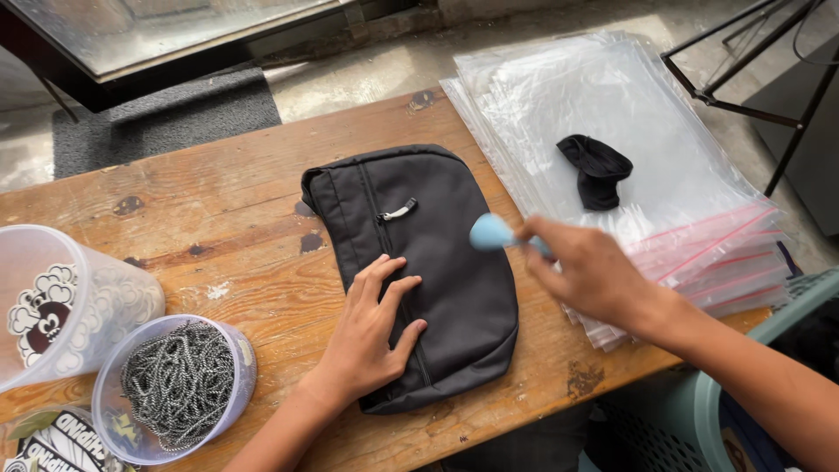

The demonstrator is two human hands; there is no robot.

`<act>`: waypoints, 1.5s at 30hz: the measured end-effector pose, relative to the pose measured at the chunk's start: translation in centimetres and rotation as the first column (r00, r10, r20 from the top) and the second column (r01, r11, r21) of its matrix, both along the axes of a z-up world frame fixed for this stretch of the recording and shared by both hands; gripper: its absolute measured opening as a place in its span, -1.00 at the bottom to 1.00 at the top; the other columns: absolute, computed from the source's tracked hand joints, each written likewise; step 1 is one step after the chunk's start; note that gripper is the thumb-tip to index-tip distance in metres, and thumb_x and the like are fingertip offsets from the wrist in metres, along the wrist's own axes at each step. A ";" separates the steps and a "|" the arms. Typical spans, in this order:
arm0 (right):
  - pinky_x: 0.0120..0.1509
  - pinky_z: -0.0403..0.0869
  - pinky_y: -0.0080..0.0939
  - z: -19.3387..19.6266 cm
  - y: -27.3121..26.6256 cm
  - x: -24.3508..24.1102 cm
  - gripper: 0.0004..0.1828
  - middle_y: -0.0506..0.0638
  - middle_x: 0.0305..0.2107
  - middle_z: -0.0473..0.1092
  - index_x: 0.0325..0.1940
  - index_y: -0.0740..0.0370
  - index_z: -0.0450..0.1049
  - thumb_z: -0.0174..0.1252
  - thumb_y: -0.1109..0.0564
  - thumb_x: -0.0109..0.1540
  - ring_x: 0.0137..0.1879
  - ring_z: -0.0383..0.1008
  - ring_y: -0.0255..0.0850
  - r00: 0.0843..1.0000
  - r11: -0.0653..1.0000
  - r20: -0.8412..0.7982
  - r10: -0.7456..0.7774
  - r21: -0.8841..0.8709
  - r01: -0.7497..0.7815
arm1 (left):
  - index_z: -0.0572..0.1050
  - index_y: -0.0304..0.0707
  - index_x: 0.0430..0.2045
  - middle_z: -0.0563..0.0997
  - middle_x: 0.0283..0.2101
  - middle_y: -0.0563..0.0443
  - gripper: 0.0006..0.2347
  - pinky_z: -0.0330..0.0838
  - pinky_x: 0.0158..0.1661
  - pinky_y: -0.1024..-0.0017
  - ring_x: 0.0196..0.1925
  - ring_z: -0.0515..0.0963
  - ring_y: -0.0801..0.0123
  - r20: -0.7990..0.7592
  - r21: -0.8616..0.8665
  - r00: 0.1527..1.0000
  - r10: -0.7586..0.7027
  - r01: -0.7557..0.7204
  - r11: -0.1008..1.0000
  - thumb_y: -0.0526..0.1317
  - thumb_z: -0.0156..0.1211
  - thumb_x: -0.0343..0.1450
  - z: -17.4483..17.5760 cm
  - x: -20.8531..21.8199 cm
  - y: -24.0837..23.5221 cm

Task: The person removes a black bag from a plastic bag, places it on a table, and uses a blue brush to clean the bag's surface. The person then places the bag into a basket.

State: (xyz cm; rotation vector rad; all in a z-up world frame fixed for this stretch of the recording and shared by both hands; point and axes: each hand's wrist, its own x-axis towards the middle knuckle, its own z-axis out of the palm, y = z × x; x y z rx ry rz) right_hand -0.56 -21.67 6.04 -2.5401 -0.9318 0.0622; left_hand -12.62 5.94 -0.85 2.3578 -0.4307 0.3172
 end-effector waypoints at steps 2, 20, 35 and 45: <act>-0.41 0.26 -0.10 -0.6 1.1 0.5 -0.89 -0.09 -0.66 0.33 -0.12 -0.05 0.41 0.12 0.05 0.26 -0.61 0.27 -0.18 0.986 0.994 -0.146 0.084 -0.050 -0.092 | 0.37 -0.28 0.07 0.29 0.26 -0.26 -0.61 0.11 0.35 0.01 0.40 0.22 -0.15 0.001 0.004 1.000 0.006 -0.006 1.000 -0.21 0.25 0.37 0.2 0.0 0.0; -0.40 0.25 0.06 -1.8 9.6 11.6 -0.83 0.00 -0.56 0.39 -0.06 0.02 0.35 0.06 0.05 0.28 -0.53 0.31 0.01 0.995 0.995 0.073 0.075 -0.070 -0.070 | 0.39 -0.30 0.03 0.33 0.22 -0.27 -0.62 0.18 0.32 0.03 0.37 0.27 -0.16 0.018 -0.039 1.000 0.023 -0.022 0.999 -0.21 0.26 0.35 0.6 0.0 0.4; -0.04 0.47 0.25 -3.7 14.4 8.3 -0.77 0.13 -0.36 0.53 -0.02 -0.14 0.41 0.08 -0.07 0.25 -0.14 0.54 0.22 0.989 0.987 -0.030 0.145 -0.059 -0.147 | 0.42 -0.37 -0.03 0.46 0.08 -0.20 -0.74 0.30 0.24 0.11 0.25 0.44 -0.10 0.192 -0.039 0.944 0.269 -0.267 0.963 -0.40 0.09 0.39 -2.1 1.1 2.2; -0.24 0.54 -0.13 2.7 7.8 -1.8 -0.86 -0.02 -0.64 0.55 -0.27 -0.08 0.52 0.12 0.06 0.10 -0.43 0.59 -0.10 0.615 0.865 -0.730 0.298 -0.066 -0.497 | 0.36 -0.43 -0.01 0.34 0.13 -0.23 -0.71 0.24 0.24 0.11 0.27 0.37 -0.08 0.155 0.178 0.935 0.319 -0.344 0.922 -0.38 0.04 0.38 -2.2 1.0 2.0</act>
